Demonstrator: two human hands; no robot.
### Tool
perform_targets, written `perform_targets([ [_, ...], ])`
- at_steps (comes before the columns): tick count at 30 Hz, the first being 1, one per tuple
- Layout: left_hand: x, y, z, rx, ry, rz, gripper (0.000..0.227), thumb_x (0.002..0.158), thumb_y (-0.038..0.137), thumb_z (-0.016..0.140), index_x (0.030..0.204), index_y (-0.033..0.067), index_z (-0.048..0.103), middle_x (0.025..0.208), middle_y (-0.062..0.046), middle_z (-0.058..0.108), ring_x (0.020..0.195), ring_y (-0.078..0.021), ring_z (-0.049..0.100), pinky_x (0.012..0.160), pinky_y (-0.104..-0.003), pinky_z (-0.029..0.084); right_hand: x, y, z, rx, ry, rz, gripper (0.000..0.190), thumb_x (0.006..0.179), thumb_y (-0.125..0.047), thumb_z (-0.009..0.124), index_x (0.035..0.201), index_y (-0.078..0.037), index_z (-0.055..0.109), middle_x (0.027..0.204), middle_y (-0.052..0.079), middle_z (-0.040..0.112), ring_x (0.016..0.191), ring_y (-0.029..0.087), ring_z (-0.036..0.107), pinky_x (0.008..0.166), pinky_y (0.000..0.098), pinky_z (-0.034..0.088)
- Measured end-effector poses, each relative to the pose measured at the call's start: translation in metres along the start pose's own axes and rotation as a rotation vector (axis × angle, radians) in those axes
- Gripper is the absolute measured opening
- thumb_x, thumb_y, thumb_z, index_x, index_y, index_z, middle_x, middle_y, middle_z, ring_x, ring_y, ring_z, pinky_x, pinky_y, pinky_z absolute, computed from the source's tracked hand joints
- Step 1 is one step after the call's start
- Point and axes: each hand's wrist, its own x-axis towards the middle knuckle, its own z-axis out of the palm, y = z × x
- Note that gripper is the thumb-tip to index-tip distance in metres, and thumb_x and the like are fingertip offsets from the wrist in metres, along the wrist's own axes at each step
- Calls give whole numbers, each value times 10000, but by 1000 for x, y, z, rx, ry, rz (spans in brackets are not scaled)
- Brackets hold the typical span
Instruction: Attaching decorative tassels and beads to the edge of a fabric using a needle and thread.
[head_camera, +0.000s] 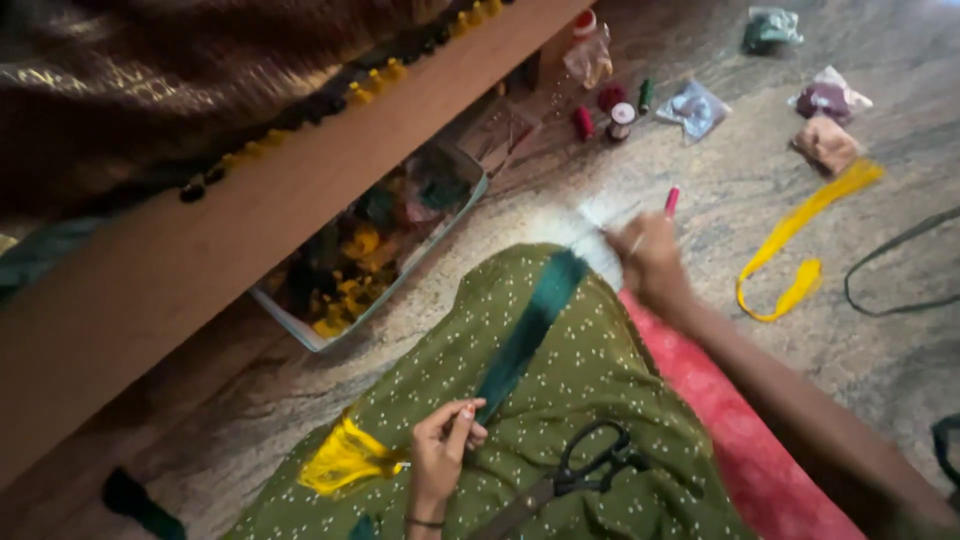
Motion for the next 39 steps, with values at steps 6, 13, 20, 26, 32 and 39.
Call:
perform_targets([
  [6, 2, -2, -3, -17, 44, -33, 276, 972, 185, 638, 1083, -14, 795, 664, -36, 695, 592, -76, 616, 544, -222, 481, 13, -78, -17, -388, -127, -406, 324, 875, -70, 664, 1195, -112, 681, 868, 117, 540, 907, 311, 543, 877, 546, 441],
  [13, 2, 13, 13, 37, 162, 192, 246, 955, 163, 638, 1068, -14, 768, 731, -9, 748, 628, -69, 665, 559, -227, 530, -22, -167, -9, -354, -490, -783, 440, 866, -156, 599, 1291, -56, 654, 958, 99, 566, 1101, 316, 599, 1061, 648, 456],
  [20, 3, 10, 9, 87, 207, 99, 252, 968, 188, 640, 1051, 12, 800, 603, 19, 627, 553, -44, 564, 513, -209, 423, 8, -69, -39, -592, -181, -289, 360, 840, -31, 679, 1194, -99, 693, 892, 133, 569, 957, 329, 551, 878, 488, 479],
  [26, 4, -1, 14, -22, 299, 0, 250, 975, 170, 631, 1080, 18, 800, 604, 66, 548, 515, -22, 409, 467, -221, 299, 0, -116, -44, -445, -3, -85, 421, 894, 21, 633, 1280, -114, 731, 811, 114, 562, 850, 311, 532, 804, 481, 452],
  [32, -1, 10, 11, 90, 354, 2, 242, 975, 176, 652, 1099, 29, 800, 581, 66, 495, 490, -18, 407, 448, -221, 309, -5, -51, -27, -508, -179, -107, 349, 817, -66, 684, 1157, -102, 749, 867, 163, 627, 917, 340, 588, 808, 458, 467],
  [39, 1, 31, -3, 108, 311, 79, 223, 954, 174, 662, 1088, 26, 759, 667, -4, 712, 559, -39, 592, 526, -213, 476, -3, -135, -39, 88, -889, 370, 192, 880, -232, 754, 988, -79, 796, 917, 129, 767, 881, 302, 701, 772, 399, 542],
])
